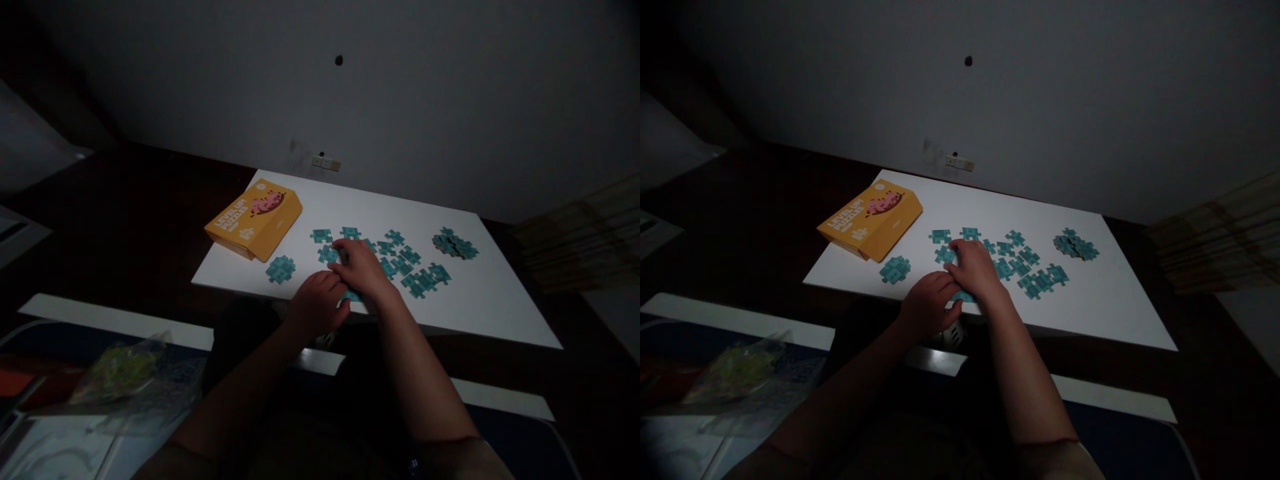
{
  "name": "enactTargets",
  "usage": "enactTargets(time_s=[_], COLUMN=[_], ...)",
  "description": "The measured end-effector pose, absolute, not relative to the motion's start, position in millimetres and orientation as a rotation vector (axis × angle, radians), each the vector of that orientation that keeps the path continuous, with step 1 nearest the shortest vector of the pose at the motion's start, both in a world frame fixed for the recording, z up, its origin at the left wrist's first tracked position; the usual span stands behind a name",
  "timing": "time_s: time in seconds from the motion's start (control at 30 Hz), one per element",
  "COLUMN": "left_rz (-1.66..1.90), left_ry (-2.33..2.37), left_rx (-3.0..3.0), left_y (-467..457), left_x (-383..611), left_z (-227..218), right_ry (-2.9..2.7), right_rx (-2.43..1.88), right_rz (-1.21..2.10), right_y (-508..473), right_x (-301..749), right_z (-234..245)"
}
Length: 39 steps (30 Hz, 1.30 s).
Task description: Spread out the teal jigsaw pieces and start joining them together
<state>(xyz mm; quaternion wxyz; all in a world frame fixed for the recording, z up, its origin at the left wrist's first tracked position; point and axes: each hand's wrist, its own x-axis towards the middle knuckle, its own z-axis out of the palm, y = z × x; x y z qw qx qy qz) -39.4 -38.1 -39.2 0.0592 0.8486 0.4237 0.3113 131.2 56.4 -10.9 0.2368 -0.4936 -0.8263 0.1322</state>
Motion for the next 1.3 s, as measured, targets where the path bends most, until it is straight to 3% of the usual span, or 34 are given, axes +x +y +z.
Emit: enactTargets(time_s=[0.3, 0.8, 0.97, 1.13, 1.3], left_rz=[0.964, 1.009, 1.032, 1.057, 1.064], left_ry=[1.269, 1.262, 1.25, 1.238, 1.236], left_rx=[2.579, 2.578, 2.579, 2.581, 2.593], left_y=[-37.5, -37.3, -36.5, -35.2, -32.8], left_x=[-40.0, -40.1, -40.1, -40.6, -40.8], left_z=[-40.8, -44.4, -42.4, -41.5, -41.2], right_ry=[-2.237, -2.497, -2.122, -1.519, -1.524], right_rx=[-1.412, -1.361, -1.264, -1.449, -1.601], right_rz=[0.26, 0.274, 0.464, 0.527, 0.621], right_y=[50.3, 132.7, 93.1, 17.4, -28.3], right_x=[141.9, 96.8, 132.3, 199.2, 233.6], right_z=[-9.0, -1.6, 2.3, -12.5, -25.6])
